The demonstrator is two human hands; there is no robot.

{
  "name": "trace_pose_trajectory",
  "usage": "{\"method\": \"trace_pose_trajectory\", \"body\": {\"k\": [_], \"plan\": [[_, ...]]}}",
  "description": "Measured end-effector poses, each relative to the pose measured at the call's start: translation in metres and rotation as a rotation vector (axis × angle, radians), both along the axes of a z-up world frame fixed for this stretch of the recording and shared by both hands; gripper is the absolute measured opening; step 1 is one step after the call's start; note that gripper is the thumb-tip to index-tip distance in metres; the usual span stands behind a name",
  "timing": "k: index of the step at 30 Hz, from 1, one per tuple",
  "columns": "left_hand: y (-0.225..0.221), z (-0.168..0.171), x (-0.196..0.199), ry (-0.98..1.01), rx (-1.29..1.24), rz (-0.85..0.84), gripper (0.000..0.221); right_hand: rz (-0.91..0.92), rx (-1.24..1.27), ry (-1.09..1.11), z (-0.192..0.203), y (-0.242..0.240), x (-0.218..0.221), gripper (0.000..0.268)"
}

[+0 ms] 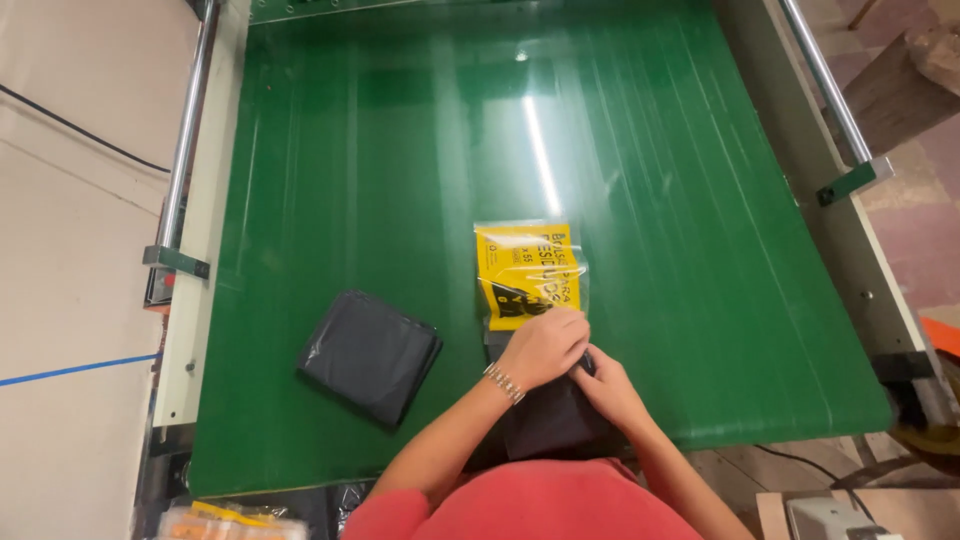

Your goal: Collecting plastic bags from a conveyor belt, folding them, and placing them into yellow printed sleeves for retail.

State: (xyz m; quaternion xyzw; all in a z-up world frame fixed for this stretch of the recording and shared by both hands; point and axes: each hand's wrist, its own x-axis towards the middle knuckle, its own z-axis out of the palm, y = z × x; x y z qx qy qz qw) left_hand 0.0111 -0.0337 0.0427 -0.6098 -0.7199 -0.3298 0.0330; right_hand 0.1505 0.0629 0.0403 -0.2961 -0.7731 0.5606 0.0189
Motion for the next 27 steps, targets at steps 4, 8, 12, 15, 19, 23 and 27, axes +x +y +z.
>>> {"method": "trace_pose_trajectory", "body": {"k": [4, 8, 12, 15, 19, 23, 27], "plan": [[-0.060, 0.026, -0.012, -0.020, 0.066, 0.197, 0.011, -0.169, -0.055, 0.004, -0.027, 0.031, 0.003, 0.024], [-0.102, 0.002, -0.033, -0.247, -0.400, 0.701, 0.033, -0.263, -0.348, -0.106, -0.030, 0.055, -0.019, 0.039], [-0.106, -0.025, -0.041, -0.603, -0.599, 0.685, 0.026, -0.212, -0.374, -0.135, -0.039, 0.065, -0.038, 0.029], [-0.109, -0.020, -0.036, -0.598, -0.549, 0.704, 0.022, -0.238, -0.335, -0.101, -0.031, 0.057, -0.037, 0.018], [-0.108, -0.011, -0.028, -0.631, -0.521, 0.753, 0.020, -0.229, -0.291, -0.044, -0.035, 0.050, -0.026, 0.017], [-0.113, -0.001, -0.022, -0.502, -0.531, 0.681, 0.023, -0.124, -0.048, -0.084, -0.024, 0.041, -0.012, 0.019], [-0.124, -0.008, 0.001, -0.433, -0.610, 0.593, 0.022, -0.045, 0.061, -0.125, 0.014, 0.015, 0.006, 0.017]]}}
